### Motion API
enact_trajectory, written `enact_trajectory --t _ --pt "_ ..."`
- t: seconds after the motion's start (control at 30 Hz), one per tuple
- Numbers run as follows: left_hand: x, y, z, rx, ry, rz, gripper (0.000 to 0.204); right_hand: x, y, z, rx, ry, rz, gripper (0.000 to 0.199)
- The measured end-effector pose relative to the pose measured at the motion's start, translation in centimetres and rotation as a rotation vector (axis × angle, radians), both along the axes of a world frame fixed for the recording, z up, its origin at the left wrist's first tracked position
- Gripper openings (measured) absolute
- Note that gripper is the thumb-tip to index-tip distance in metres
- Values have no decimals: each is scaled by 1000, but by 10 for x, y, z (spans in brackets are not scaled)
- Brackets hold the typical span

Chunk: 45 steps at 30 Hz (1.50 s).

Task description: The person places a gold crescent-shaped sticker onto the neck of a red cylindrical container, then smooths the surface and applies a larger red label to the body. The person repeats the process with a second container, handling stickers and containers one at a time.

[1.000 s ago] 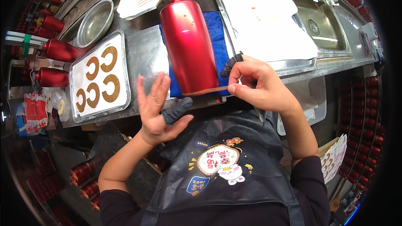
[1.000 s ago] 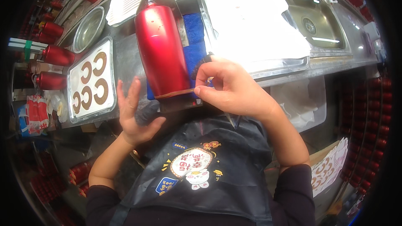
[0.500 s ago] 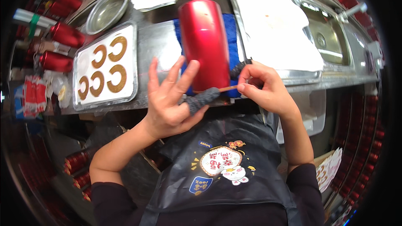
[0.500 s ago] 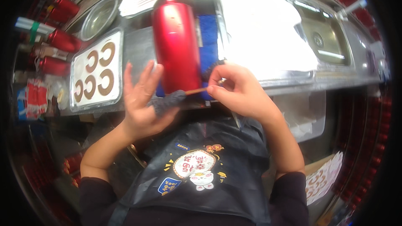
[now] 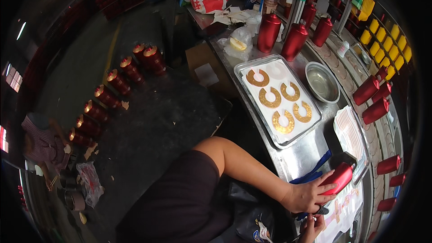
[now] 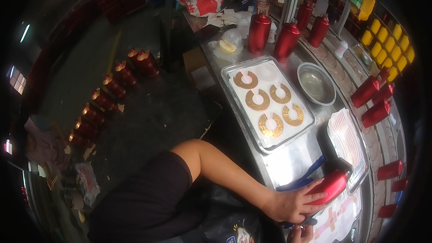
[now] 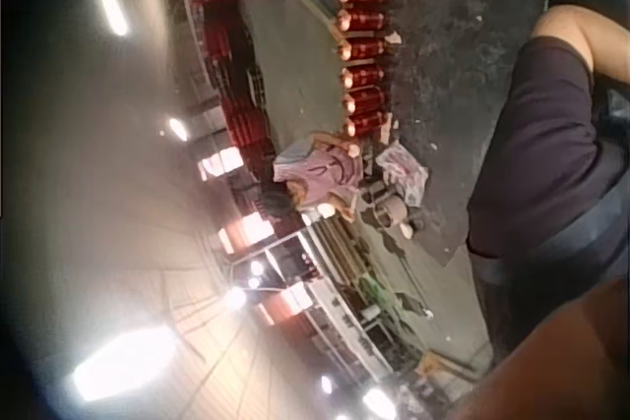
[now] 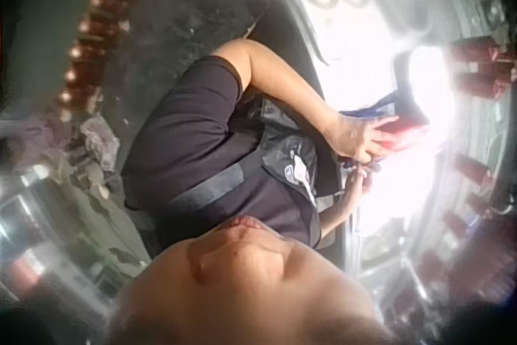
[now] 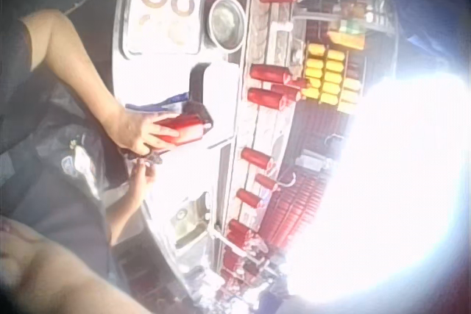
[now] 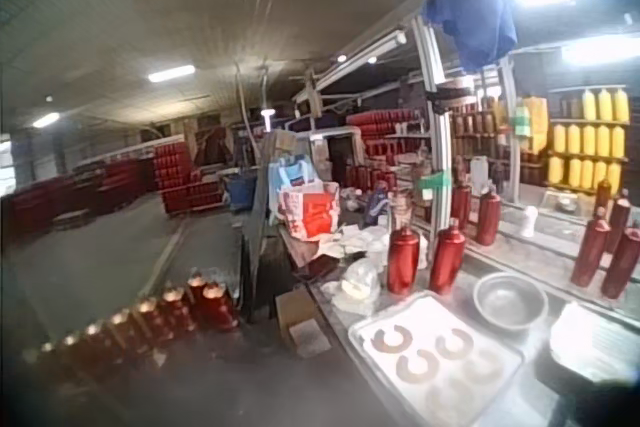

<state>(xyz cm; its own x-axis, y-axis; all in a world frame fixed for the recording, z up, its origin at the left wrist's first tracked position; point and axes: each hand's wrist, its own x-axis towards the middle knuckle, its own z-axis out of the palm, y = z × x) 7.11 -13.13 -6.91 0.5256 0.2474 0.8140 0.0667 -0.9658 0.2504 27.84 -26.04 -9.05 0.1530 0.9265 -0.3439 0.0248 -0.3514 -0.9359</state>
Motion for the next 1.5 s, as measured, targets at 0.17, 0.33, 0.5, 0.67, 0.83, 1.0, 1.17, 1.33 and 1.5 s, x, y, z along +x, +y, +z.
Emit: enact_trajectory --t 0.17,0.33,0.5,0.67,0.83,1.0,1.17,1.33,1.5 --pt "-20 1 -4 -118 -33 0 31 -19 -2 33 122 -173 -23 20" --pt "-59 -5 -3 -460 176 -86 69 -37 -6 56 13 -141 -99 12" --pt "-79 -25 -10 -438 276 -87 70 -36 -10 55 28 -165 -98 13" --pt "-81 -21 -11 -401 254 -106 68 -42 -12 66 119 -168 -128 9" --pt "-83 -19 -13 -443 264 -112 49 -48 -15 85 185 -159 -118 9" --pt "-78 -19 -13 -487 248 -87 58 -49 -13 89 196 -184 -134 8" --pt "-52 -5 -4 -442 185 -56 65 -45 -14 84 90 -79 -163 8" --pt "-46 6 6 -285 221 -113 64 -43 -17 77 139 -78 -192 8" --pt "-64 -1 4 -309 243 -88 58 -43 -22 85 108 -48 -213 7"
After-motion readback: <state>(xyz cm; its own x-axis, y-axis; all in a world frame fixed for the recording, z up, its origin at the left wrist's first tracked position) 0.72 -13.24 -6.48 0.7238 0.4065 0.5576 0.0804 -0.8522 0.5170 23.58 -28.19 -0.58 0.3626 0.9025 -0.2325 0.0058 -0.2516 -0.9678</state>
